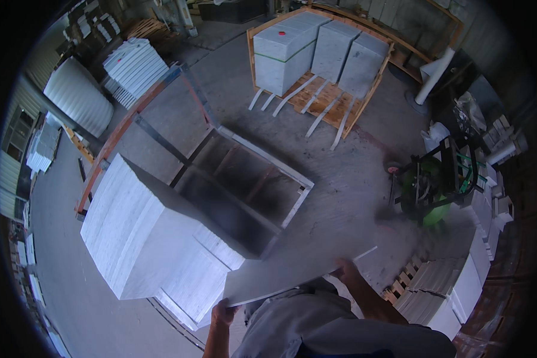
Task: The person repeatedly picks up stacks of white rectangular panels from a metal cart and places them onto a wooden rack. The person walks back and forth between the cart and the rack, handling the panels by hand and arranging them in neat piles.
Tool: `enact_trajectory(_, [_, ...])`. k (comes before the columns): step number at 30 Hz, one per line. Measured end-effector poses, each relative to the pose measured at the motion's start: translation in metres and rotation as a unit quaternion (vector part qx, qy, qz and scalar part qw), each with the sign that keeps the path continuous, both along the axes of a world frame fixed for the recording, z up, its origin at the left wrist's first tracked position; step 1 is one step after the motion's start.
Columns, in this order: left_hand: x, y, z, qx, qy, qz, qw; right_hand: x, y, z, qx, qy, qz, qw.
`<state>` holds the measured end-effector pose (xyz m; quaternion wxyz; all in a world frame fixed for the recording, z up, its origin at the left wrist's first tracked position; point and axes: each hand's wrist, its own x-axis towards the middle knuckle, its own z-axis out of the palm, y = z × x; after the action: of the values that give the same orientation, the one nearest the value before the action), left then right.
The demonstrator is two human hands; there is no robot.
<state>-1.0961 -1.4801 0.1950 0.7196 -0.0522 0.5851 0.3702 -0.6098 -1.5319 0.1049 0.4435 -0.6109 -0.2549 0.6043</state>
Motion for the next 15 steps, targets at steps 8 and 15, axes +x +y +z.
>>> enact_trajectory(8, [0.113,0.045,-0.056,0.280,0.179,-0.347,0.877,0.123,-0.002,0.058,-0.103,0.234,-0.331,0.908])
enact_trajectory(15, [0.205,0.136,0.007,-0.031,-0.054,-0.096,0.993,0.181,0.043,0.018,-0.036,0.012,-0.259,0.965])
